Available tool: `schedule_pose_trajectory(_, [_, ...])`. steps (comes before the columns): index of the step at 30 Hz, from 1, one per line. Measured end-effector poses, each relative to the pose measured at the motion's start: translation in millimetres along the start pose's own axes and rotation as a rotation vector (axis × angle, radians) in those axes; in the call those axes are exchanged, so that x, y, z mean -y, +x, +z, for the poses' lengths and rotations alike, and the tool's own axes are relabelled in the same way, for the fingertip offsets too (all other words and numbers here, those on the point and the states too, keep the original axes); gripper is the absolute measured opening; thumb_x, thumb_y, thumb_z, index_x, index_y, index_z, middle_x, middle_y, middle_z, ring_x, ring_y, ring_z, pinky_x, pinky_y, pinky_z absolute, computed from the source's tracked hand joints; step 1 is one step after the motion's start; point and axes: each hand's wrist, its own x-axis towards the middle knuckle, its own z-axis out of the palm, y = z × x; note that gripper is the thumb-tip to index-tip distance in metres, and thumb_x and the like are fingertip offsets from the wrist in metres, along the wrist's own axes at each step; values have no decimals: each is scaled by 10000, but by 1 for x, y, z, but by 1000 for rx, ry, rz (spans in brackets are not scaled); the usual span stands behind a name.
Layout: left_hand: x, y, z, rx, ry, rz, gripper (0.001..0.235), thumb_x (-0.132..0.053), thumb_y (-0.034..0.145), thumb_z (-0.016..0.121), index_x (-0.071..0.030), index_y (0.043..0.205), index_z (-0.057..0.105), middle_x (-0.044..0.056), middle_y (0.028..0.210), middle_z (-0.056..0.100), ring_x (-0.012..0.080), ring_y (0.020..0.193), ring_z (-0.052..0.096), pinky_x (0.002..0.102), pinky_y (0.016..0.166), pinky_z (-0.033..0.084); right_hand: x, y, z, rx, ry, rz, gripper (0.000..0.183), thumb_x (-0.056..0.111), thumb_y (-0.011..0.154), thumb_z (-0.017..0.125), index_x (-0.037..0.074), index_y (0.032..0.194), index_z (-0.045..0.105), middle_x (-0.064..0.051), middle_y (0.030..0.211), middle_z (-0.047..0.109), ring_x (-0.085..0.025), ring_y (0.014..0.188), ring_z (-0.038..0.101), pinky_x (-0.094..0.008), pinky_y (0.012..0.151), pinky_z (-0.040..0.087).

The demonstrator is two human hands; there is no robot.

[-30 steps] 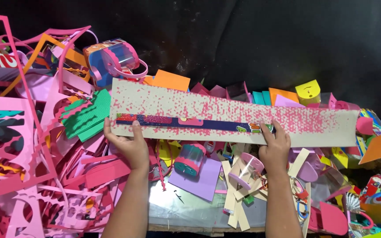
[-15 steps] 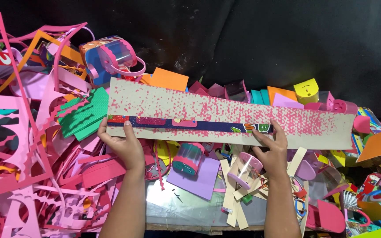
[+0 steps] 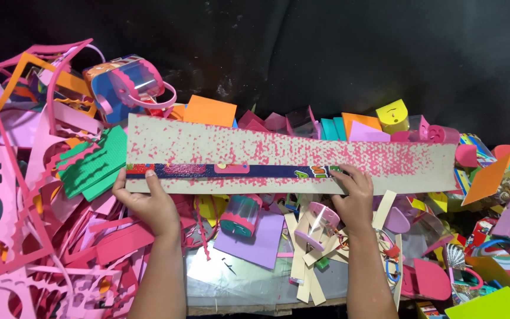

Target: Assembling small decorative boxes from foam pieces using glue and cutting patterned paper with scissors.

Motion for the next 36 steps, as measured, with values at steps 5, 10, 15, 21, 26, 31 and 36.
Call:
schedule_pose_trajectory(5, [-4,-1,-1,1,-7,-16,497,2,1009,655,-75,1435,410,224,1440,381,297,1434,345,478,1208,255,27,11,-15,2,-36,6,641,48,641,789,205,1259,717,-104,1412,608,-324,1254,609,-503,1064,416])
schedule_pose_trajectory(10, [-12,-1,-1,-10,16,-23,482,-27,1028,657,-90,1443,420,202,1472,374,338,1485,292,504,1230,186,7,3,3,69,-62,-62,687,127,570,794,302,1231,736,71,1248,670,-236,1303,568,-469,1141,323])
schedule_pose_trajectory(15, [0,6,-3,-24,49,1,472,-26,1030,674,-86,1429,430,192,1488,377,339,1493,256,517,1226,145,15,8,-5,-96,-18,-148,339,80,702,829,261,987,794,68,1044,720,-242,1066,669,-419,1005,453])
schedule_pose_trajectory(21, [10,16,-12,-48,-8,51,497,58,993,666,-68,1410,427,219,1435,381,347,1435,347,505,1201,280,22,8,-6,-246,-46,-250,204,33,814,794,191,942,809,4,1000,751,-257,925,708,-419,893,505])
schedule_pose_trajectory(26, [-4,25,-22,-78,-52,119,566,100,980,678,-45,1426,360,263,1442,327,382,1436,335,546,1213,282,18,10,-2,-428,-169,-347,184,14,868,781,176,942,830,-51,1012,728,-288,894,703,-435,844,533])
schedule_pose_trajectory(31, [-15,27,-19,-106,-168,16,437,45,974,692,-25,1370,523,215,1307,530,275,1273,526,401,1090,458,37,17,-12,-515,-212,-381,161,50,960,775,171,869,829,-21,883,704,-242,748,665,-395,769,512])
schedule_pose_trajectory(36, [-36,22,-17,-133,-177,-21,445,28,966,706,-41,1377,550,210,1287,561,262,1248,562,403,1063,490,30,17,-14,-542,-231,-347,121,77,964,810,173,896,839,-23,910,709,-245,780,658,-398,787,496])
